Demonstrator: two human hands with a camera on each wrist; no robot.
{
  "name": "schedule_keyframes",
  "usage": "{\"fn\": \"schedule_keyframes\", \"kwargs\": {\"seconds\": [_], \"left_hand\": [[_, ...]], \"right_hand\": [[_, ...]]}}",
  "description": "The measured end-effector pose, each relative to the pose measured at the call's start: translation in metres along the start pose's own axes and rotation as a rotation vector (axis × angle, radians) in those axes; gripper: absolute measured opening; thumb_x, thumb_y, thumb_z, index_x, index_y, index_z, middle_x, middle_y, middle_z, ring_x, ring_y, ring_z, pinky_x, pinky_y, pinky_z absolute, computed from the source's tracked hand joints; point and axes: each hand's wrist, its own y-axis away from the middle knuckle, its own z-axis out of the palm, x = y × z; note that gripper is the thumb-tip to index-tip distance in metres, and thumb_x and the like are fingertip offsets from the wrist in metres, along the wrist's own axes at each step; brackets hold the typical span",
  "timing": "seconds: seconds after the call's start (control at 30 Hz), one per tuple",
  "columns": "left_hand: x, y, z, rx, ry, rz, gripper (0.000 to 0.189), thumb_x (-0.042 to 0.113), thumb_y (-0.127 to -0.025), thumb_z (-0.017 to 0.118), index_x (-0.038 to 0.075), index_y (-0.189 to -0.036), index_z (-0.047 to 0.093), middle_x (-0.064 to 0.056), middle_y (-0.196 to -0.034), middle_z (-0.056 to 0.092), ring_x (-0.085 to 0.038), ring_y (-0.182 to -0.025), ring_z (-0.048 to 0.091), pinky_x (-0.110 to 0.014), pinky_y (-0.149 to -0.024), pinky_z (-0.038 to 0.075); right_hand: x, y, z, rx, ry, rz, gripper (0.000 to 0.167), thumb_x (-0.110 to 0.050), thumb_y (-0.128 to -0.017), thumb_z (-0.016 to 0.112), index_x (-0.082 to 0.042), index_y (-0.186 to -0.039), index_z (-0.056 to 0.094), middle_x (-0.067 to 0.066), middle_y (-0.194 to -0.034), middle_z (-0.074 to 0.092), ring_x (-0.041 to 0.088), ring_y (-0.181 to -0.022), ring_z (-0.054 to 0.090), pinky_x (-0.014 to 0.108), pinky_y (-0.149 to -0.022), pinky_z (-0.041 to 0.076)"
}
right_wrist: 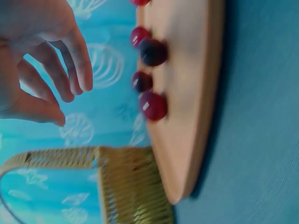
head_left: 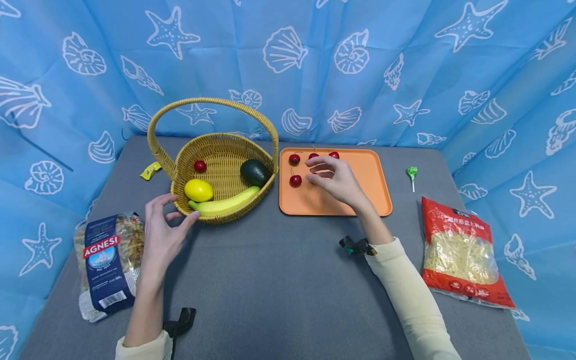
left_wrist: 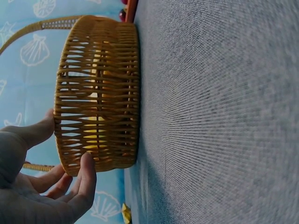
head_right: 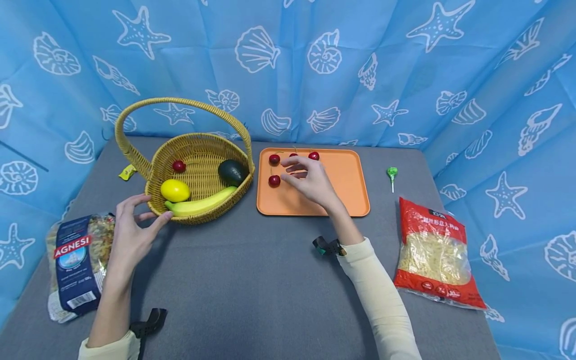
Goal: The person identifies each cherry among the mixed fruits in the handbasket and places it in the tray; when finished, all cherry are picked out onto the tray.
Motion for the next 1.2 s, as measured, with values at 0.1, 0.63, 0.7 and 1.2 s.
{"fn": "schedule_keyframes", "kwargs": {"seconds": [0.1,0.63,0.7,1.2], "left_hand": [[0.0,0.0,0.0,0.0,0.004,0.003,0.071,0.028,-0.102,0.079,0.004,-0.159,0.044,-0.019,-0.169,0.031,-0.041,-0.128,0.065,0.003,-0.075,0.047],[-0.001,-0.002,-0.001,-0.008,0.011,-0.005,0.073,0.031,-0.102,0.078,0.005,-0.161,0.043,-0.019,-0.171,0.029,-0.042,-0.13,0.064,0.001,-0.076,0.048],[-0.001,-0.002,-0.001,-0.008,0.009,-0.004,0.073,0.031,-0.102,0.078,0.005,-0.161,0.043,-0.019,-0.171,0.029,-0.042,-0.13,0.064,0.002,-0.076,0.048],[-0.002,-0.002,-0.002,-0.021,0.015,-0.002,0.074,0.032,-0.102,0.078,0.005,-0.161,0.042,-0.02,-0.171,0.029,-0.043,-0.13,0.064,0.002,-0.078,0.048]], "right_hand": [[-0.014,0.002,0.007,-0.004,-0.061,-0.062,0.032,-0.007,-0.1,0.077,0.003,-0.13,0.071,0.024,-0.131,0.072,0.032,-0.114,0.075,0.031,-0.101,0.065],[-0.076,-0.03,0.072,-0.228,-0.227,-0.229,0.029,-0.003,-0.1,0.075,0.004,-0.127,0.071,0.026,-0.124,0.072,0.019,-0.104,0.073,0.032,-0.092,0.065],[-0.081,-0.039,0.081,-0.251,-0.216,-0.226,0.029,-0.004,-0.1,0.075,0.003,-0.128,0.071,0.022,-0.125,0.072,0.02,-0.105,0.073,0.033,-0.095,0.064],[-0.095,-0.128,0.146,-0.359,-0.006,-0.155,0.03,-0.013,-0.105,0.072,0.0,-0.132,0.071,0.017,-0.133,0.073,0.027,-0.12,0.07,0.023,-0.092,0.06]]}}
